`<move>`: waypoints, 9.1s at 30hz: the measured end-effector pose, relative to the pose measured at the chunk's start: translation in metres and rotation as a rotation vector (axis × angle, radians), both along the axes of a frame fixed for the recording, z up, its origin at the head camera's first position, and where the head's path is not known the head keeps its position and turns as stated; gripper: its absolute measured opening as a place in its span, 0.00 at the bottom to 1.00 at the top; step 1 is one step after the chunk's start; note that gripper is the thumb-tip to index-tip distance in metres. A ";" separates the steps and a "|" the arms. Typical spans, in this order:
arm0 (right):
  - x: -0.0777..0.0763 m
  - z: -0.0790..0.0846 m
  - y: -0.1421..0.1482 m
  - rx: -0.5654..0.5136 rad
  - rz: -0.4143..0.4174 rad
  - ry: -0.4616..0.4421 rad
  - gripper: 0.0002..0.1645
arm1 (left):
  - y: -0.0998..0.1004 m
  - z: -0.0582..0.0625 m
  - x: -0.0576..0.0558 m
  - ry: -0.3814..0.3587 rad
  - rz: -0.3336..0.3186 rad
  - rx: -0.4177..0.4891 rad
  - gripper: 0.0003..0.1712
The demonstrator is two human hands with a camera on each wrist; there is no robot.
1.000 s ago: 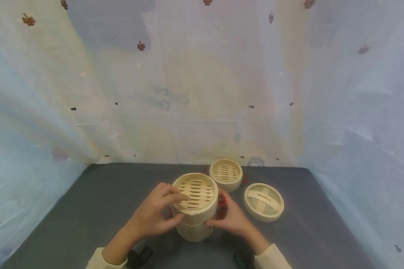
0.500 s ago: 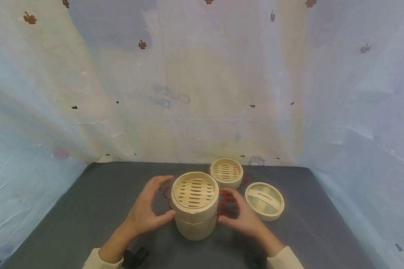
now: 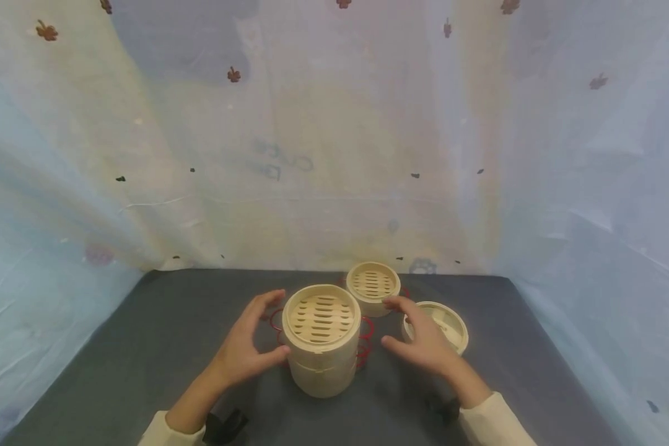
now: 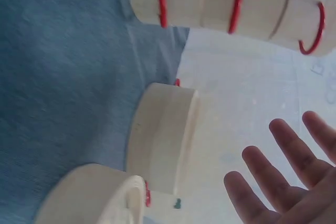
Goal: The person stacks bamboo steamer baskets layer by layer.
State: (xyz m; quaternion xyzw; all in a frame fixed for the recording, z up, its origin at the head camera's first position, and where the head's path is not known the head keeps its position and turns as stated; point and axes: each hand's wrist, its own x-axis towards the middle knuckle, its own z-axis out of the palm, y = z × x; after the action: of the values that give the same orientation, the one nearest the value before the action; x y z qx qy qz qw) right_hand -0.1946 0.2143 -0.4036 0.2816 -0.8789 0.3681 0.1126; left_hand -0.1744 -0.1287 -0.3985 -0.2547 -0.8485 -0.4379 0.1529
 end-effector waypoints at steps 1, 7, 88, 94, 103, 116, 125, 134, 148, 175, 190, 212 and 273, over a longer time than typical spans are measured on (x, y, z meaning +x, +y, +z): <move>-0.002 0.003 0.000 0.003 0.001 0.013 0.35 | 0.000 0.000 0.000 -0.006 -0.002 0.003 0.48; -0.016 0.011 0.000 0.030 -0.005 0.063 0.32 | 0.001 -0.002 -0.003 -0.026 -0.021 0.016 0.48; -0.130 -0.045 -0.025 0.208 -0.054 -0.114 0.13 | 0.005 -0.028 -0.034 -0.062 -0.251 0.179 0.53; -0.131 -0.046 -0.026 0.223 -0.064 -0.101 0.14 | 0.005 -0.027 -0.034 -0.066 -0.268 0.191 0.56; -0.129 -0.045 -0.028 0.216 -0.059 -0.098 0.13 | 0.006 -0.029 -0.034 -0.088 -0.277 0.185 0.60; -0.127 -0.044 -0.029 0.216 -0.072 -0.103 0.13 | 0.007 -0.030 -0.039 -0.067 -0.269 0.174 0.60; -0.126 -0.040 -0.031 0.234 -0.085 -0.098 0.13 | 0.007 -0.030 -0.043 -0.049 -0.264 0.154 0.60; -0.124 -0.038 -0.030 0.263 -0.098 -0.067 0.13 | 0.007 -0.028 -0.040 -0.101 -0.258 0.168 0.60; -0.119 -0.030 -0.027 0.260 -0.133 -0.068 0.14 | 0.006 -0.029 -0.042 -0.093 -0.269 0.158 0.60; -0.106 -0.006 -0.024 0.248 -0.119 -0.070 0.26 | 0.008 -0.009 -0.029 -0.079 -0.258 0.143 0.58; -0.095 0.028 -0.029 0.198 -0.101 -0.034 0.25 | 0.006 -0.024 -0.040 -0.083 -0.255 0.145 0.57; -0.060 0.081 -0.044 0.151 -0.104 0.125 0.25 | 0.004 -0.025 -0.044 -0.104 -0.279 0.157 0.55; 0.021 0.090 -0.104 0.191 0.103 0.462 0.25 | 0.001 -0.026 -0.047 -0.145 -0.299 0.173 0.52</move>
State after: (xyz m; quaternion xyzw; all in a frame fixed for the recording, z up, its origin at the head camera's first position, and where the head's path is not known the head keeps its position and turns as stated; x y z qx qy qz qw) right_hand -0.1733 0.1106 -0.3136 0.4118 -0.8452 0.2147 0.2644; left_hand -0.2217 -0.1277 -0.4249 -0.3315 -0.7692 -0.5444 0.0457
